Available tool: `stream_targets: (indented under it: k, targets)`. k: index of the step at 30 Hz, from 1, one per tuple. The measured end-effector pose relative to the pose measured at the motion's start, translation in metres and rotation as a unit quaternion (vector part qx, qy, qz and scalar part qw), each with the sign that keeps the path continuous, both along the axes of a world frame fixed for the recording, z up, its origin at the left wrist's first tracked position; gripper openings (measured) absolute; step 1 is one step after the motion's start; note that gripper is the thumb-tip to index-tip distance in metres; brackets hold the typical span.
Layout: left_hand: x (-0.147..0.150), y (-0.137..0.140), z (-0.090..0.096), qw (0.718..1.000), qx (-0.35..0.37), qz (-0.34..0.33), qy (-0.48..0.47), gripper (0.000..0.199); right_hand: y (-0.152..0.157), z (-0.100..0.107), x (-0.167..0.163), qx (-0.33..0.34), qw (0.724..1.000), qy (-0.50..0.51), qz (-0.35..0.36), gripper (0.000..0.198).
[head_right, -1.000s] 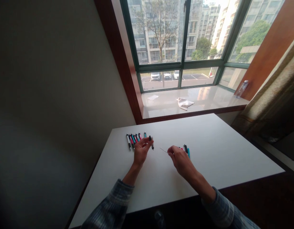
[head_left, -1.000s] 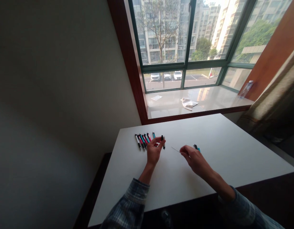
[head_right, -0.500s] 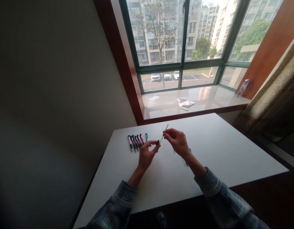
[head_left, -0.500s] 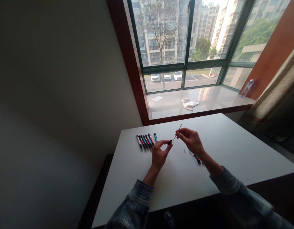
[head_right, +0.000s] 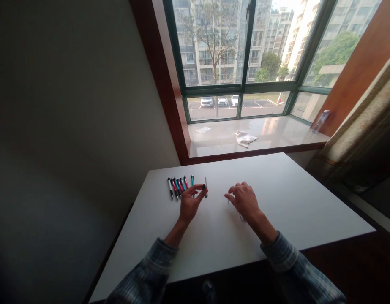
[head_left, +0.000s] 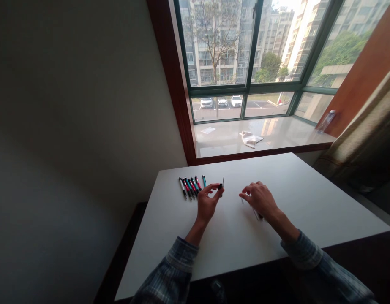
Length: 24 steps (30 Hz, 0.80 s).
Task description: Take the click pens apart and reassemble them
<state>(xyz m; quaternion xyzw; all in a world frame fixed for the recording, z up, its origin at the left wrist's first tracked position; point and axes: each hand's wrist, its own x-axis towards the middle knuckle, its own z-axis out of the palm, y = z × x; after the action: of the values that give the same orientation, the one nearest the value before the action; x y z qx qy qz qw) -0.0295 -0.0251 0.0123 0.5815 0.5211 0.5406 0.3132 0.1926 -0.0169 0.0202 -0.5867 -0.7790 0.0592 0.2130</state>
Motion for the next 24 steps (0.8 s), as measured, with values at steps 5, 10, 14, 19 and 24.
stream_targets:
  k: [5,10,14,19,24]
  targets:
    - [-0.001,0.0,0.001,1.0,-0.011,-0.002,0.006,0.027,-0.009,-0.019,-0.004,-0.059,0.997,-0.046,-0.016,0.013]
    - [-0.002,0.003,-0.007,0.993,-0.08,-0.075,-0.047,0.029,-0.011,-0.023,-0.012,-0.053,0.998,-0.004,0.014,0.015]
    - [0.0,0.004,-0.011,0.973,-0.151,-0.151,-0.092,0.03,-0.007,-0.017,-0.008,-0.062,0.989,0.127,0.036,0.011]
    - [-0.001,0.0,-0.006,0.968,-0.171,-0.172,-0.065,0.029,0.009,-0.007,0.006,-0.127,0.924,0.352,0.071,0.028]
    - [-0.002,0.0,-0.005,0.966,-0.181,-0.183,-0.033,0.027,0.026,-0.006,0.016,-0.185,0.84,0.506,0.066,0.04]
